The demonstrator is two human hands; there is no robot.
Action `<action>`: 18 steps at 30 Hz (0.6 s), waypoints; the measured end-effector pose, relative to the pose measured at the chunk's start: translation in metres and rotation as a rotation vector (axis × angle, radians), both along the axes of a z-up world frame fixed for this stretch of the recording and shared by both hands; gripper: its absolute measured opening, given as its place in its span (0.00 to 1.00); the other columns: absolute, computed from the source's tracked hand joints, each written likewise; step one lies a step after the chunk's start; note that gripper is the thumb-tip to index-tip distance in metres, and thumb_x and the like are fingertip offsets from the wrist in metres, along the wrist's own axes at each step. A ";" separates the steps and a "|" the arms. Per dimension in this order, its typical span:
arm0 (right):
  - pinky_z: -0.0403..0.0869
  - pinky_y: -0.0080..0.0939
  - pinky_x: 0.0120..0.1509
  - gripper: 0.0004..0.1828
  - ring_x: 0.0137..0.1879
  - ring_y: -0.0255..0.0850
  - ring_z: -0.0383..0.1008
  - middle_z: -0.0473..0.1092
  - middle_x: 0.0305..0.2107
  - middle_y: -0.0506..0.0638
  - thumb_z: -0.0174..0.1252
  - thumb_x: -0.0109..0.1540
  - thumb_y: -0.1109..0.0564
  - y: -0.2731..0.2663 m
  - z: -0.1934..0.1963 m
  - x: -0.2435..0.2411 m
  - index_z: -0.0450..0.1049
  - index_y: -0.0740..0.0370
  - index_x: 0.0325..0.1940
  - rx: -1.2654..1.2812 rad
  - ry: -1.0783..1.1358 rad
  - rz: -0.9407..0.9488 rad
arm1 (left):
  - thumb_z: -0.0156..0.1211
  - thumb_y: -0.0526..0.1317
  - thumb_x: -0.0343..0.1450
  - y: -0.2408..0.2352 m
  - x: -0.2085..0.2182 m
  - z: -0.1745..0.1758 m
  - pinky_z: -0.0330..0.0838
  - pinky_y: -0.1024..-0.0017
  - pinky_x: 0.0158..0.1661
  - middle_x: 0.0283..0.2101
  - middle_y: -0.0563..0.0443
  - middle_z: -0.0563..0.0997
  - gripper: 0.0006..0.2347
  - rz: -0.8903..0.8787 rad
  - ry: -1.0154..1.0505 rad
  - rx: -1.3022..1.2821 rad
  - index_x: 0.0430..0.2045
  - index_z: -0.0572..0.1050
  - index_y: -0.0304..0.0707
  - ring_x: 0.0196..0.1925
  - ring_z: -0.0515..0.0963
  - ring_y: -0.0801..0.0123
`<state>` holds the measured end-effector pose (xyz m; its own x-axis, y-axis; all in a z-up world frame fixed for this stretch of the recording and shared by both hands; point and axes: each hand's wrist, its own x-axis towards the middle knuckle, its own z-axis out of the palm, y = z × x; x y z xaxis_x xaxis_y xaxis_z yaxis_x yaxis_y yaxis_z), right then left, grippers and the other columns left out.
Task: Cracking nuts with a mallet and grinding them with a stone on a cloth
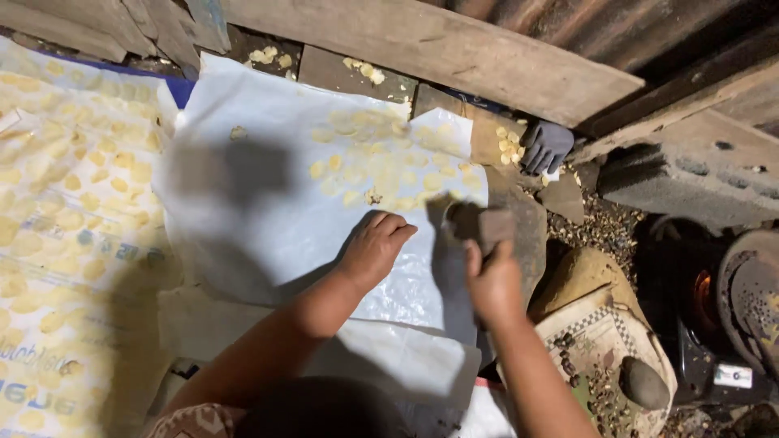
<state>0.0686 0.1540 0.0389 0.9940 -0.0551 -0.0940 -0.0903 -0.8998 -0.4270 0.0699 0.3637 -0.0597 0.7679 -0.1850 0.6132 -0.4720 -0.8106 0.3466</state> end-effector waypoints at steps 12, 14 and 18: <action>0.68 0.33 0.27 0.04 0.24 0.37 0.67 0.68 0.24 0.51 0.48 0.72 0.67 -0.007 0.116 -0.004 0.61 0.70 0.50 0.596 -0.381 0.177 | 0.66 0.50 0.67 -0.037 0.044 -0.018 0.68 0.60 0.44 0.33 0.56 0.74 0.08 0.174 0.116 -0.080 0.30 0.78 0.52 0.41 0.76 0.60; 0.71 0.44 0.34 0.06 0.34 0.51 0.73 0.71 0.28 0.62 0.52 0.69 0.65 -0.011 0.069 -0.001 0.69 0.70 0.50 0.467 -0.507 0.108 | 0.63 0.51 0.70 -0.037 0.042 -0.020 0.68 0.61 0.42 0.34 0.55 0.75 0.08 0.175 0.102 -0.065 0.29 0.77 0.51 0.41 0.76 0.60; 0.76 0.69 0.49 0.24 0.44 0.69 0.79 0.76 0.31 0.72 0.54 0.66 0.40 0.021 -0.032 0.013 0.67 0.66 0.48 0.030 0.067 0.033 | 0.61 0.43 0.70 -0.012 0.026 -0.027 0.71 0.60 0.41 0.34 0.49 0.75 0.04 0.188 0.054 0.000 0.31 0.76 0.46 0.42 0.78 0.54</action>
